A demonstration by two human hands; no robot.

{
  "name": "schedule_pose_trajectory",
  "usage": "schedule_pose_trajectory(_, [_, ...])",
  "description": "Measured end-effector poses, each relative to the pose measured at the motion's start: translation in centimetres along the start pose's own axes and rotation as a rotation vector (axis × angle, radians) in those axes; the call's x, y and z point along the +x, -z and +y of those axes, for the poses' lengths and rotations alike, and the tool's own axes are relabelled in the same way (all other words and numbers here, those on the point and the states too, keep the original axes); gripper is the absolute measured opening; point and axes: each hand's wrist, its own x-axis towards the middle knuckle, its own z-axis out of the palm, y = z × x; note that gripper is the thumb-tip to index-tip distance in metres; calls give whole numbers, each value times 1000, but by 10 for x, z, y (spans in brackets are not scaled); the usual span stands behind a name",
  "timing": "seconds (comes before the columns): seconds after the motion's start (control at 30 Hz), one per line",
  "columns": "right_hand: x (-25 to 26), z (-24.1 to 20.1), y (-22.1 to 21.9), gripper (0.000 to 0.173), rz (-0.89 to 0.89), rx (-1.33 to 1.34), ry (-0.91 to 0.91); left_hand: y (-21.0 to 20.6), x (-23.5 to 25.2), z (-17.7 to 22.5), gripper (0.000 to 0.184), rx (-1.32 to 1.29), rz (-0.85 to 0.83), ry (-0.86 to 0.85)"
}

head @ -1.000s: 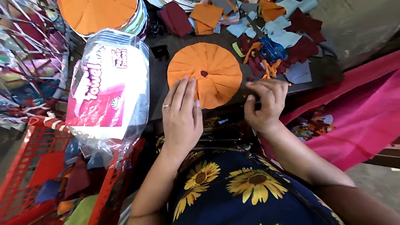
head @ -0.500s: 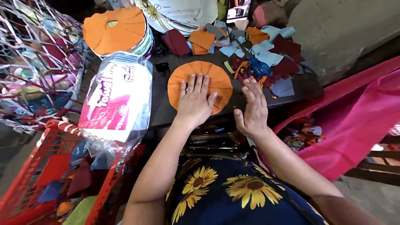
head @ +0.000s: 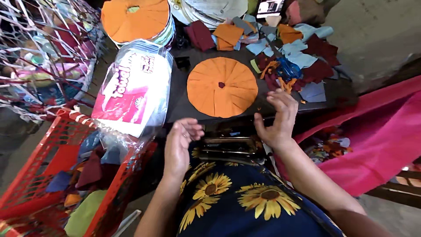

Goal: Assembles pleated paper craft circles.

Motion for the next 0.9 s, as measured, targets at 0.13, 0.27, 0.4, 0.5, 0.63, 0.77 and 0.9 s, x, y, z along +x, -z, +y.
schedule_pose_trajectory(0.13, [11, -23, -8, 24, -53, -74, 144, -10, -13, -17, 54, -94, -98, 243])
schedule_pose_trajectory(0.27, [27, -35, -13, 32, -168, -70, 228, -21, -7, -14, 55, -178, -157, 427])
schedule_pose_trajectory(0.4, [63, -32, -4, 36, -311, 39, 44, -23, -6, -14, 47, -178, -236, 485])
schedule_pose_trajectory(0.5, [108, -19, 1, 36, -561, 51, -173, -25, -3, -13, 43, -233, -277, 556])
schedule_pose_trajectory(0.63, [151, 1, -21, 46, -807, 42, -372, -31, 0, -12, 44, -349, -280, 648])
schedule_pose_trajectory(0.77, [166, 11, -45, 46, -832, -11, -417, -37, 3, -5, 45, -397, -229, 661])
schedule_pose_trajectory(0.9, [165, 5, -50, 51, -830, -55, -423, -43, 4, -1, 42, -465, -126, 686])
